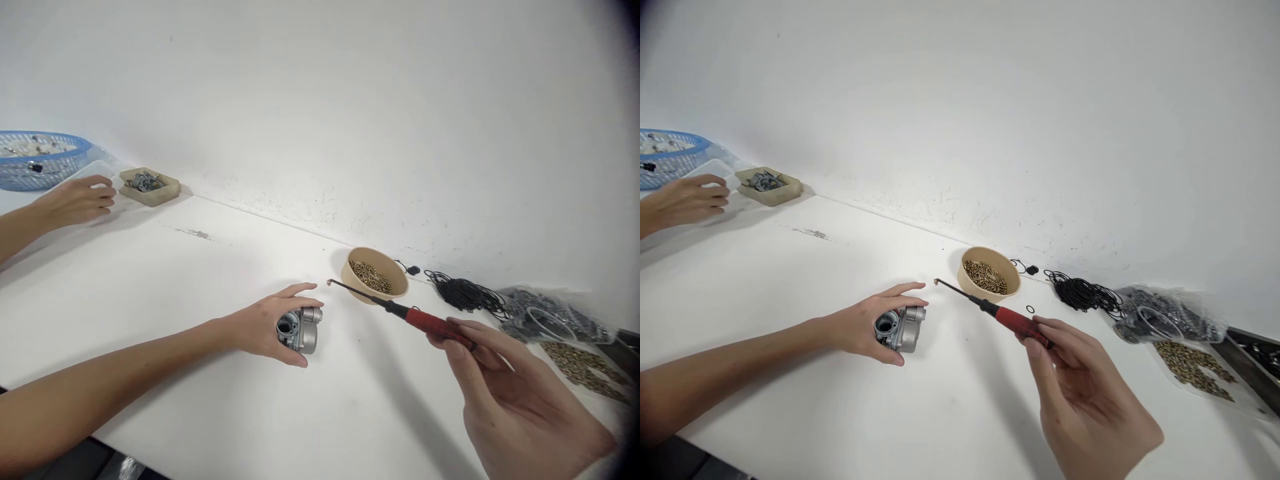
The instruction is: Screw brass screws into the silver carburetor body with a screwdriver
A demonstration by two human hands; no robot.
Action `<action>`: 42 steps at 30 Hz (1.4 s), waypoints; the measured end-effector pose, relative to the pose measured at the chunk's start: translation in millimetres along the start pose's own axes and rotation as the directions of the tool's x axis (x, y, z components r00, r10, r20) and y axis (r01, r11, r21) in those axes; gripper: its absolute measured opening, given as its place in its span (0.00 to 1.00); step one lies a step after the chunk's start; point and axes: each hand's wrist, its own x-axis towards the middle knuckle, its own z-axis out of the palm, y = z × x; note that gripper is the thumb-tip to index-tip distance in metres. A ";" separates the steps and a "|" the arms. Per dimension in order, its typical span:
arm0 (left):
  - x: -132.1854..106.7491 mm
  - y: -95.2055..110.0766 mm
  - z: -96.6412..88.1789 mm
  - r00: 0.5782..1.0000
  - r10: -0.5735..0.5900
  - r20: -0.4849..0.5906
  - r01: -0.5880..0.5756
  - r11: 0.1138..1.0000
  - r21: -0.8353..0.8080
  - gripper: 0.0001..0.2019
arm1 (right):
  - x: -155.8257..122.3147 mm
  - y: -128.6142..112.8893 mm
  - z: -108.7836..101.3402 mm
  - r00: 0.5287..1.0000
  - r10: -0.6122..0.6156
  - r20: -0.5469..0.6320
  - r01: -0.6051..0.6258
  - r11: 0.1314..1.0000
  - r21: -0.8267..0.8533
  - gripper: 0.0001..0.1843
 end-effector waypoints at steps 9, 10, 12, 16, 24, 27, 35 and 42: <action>2.3 0.9 2.0 1.000 0.011 -0.012 -0.012 0.999 -0.032 0.48 | -5.3 -2.9 6.3 0.995 -0.087 0.058 0.086 0.996 0.026 0.15; 2.4 0.8 2.2 1.000 0.014 -0.015 -0.015 0.999 -0.039 0.48 | -5.1 -3.2 6.2 0.994 -0.094 0.052 0.093 0.995 0.019 0.15; 2.4 0.7 2.3 1.000 0.009 -0.016 -0.009 0.999 -0.051 0.49 | -4.4 -5.4 6.3 0.995 -0.095 0.042 0.095 0.995 0.001 0.14; 2.4 0.6 2.2 1.000 -0.010 -0.008 0.010 0.998 -0.060 0.49 | -3.1 -9.6 5.9 0.997 -0.073 0.030 0.074 0.997 -0.015 0.13; 1.6 -1.9 3.3 0.999 0.019 -0.032 -0.020 0.998 -0.055 0.48 | -3.1 -9.5 2.6 0.996 -0.041 0.075 0.041 0.999 -0.001 0.13; 1.5 -2.4 3.1 0.999 0.025 -0.031 -0.026 0.999 -0.033 0.49 | -3.2 -13.4 1.8 0.995 -0.023 0.094 0.025 0.999 -0.023 0.14; 1.1 -1.6 2.0 0.999 0.034 -0.021 -0.034 0.999 -0.026 0.49 | -4.0 -11.6 2.4 0.997 -0.034 0.065 0.035 0.999 -0.010 0.13; 1.3 0.0 1.7 1.000 0.024 -0.014 -0.025 0.997 -0.079 0.46 | 1.8 -3.9 -1.4 0.999 0.035 -0.039 -0.033 0.998 0.053 0.12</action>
